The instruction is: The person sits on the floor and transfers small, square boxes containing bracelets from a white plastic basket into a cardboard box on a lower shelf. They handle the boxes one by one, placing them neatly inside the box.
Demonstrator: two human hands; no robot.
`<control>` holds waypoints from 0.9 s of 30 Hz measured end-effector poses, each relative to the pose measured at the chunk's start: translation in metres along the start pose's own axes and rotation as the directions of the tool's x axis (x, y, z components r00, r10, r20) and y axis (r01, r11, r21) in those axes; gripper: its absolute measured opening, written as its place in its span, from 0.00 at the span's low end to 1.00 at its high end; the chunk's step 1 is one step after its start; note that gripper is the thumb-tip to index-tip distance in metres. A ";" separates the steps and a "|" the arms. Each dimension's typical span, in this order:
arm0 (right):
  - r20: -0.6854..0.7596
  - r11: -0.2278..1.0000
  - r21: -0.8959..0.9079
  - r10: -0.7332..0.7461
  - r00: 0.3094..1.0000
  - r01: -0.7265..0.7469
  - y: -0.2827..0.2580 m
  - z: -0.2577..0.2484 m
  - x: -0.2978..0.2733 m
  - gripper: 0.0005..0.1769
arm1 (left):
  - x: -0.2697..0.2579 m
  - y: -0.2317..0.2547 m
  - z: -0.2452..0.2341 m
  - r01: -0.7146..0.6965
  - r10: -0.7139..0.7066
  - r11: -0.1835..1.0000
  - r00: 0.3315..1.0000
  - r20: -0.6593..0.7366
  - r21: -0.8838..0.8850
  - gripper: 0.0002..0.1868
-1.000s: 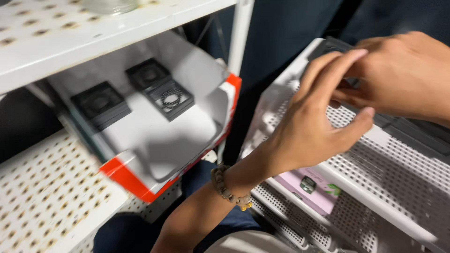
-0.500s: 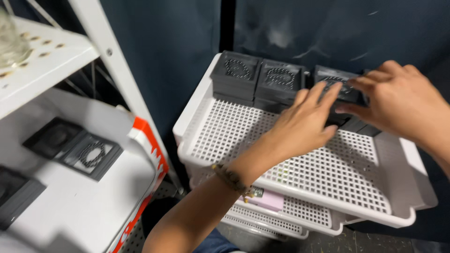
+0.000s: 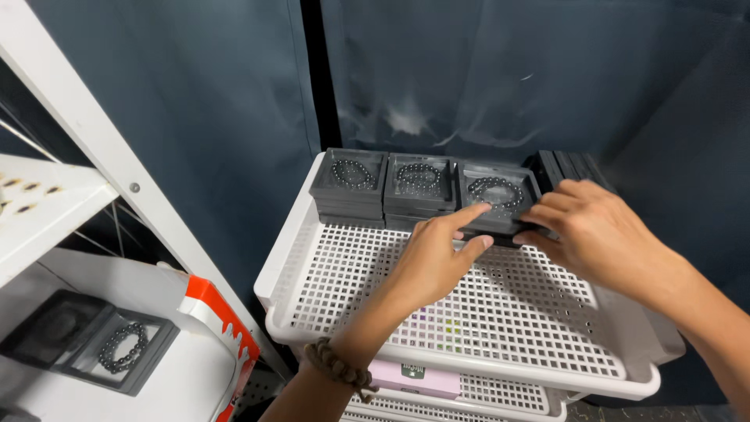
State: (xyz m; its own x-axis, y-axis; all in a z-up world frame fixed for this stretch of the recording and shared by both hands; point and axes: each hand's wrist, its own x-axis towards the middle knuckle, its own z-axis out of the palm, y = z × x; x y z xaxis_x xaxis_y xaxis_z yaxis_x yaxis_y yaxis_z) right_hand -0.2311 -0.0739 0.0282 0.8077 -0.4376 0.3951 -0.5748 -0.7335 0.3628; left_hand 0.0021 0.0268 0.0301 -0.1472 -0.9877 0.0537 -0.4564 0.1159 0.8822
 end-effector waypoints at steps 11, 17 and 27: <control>-0.253 0.958 0.137 -0.213 0.944 0.253 -0.045 -0.052 0.014 0.13 | -0.064 -0.023 0.007 -0.439 0.642 0.766 0.558 -0.526 0.470 0.10; -0.365 0.782 0.198 -0.500 0.785 0.591 -0.115 -0.072 0.059 0.12 | -0.163 -0.047 -0.005 -0.172 0.694 0.706 0.360 -0.624 0.687 0.10; -0.567 0.335 0.062 -0.764 0.309 0.940 -0.294 -0.057 0.167 0.24 | -0.263 -0.122 0.042 0.766 0.333 0.525 0.218 -0.918 0.372 0.30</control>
State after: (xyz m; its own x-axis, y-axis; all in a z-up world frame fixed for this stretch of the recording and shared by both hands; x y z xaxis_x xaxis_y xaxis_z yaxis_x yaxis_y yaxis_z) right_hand 0.0649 0.0986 0.0358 0.6146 0.7195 0.3235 0.5748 -0.6893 0.4409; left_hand 0.0594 0.2765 -0.1115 0.6213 -0.2735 0.7343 -0.6787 -0.6561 0.3299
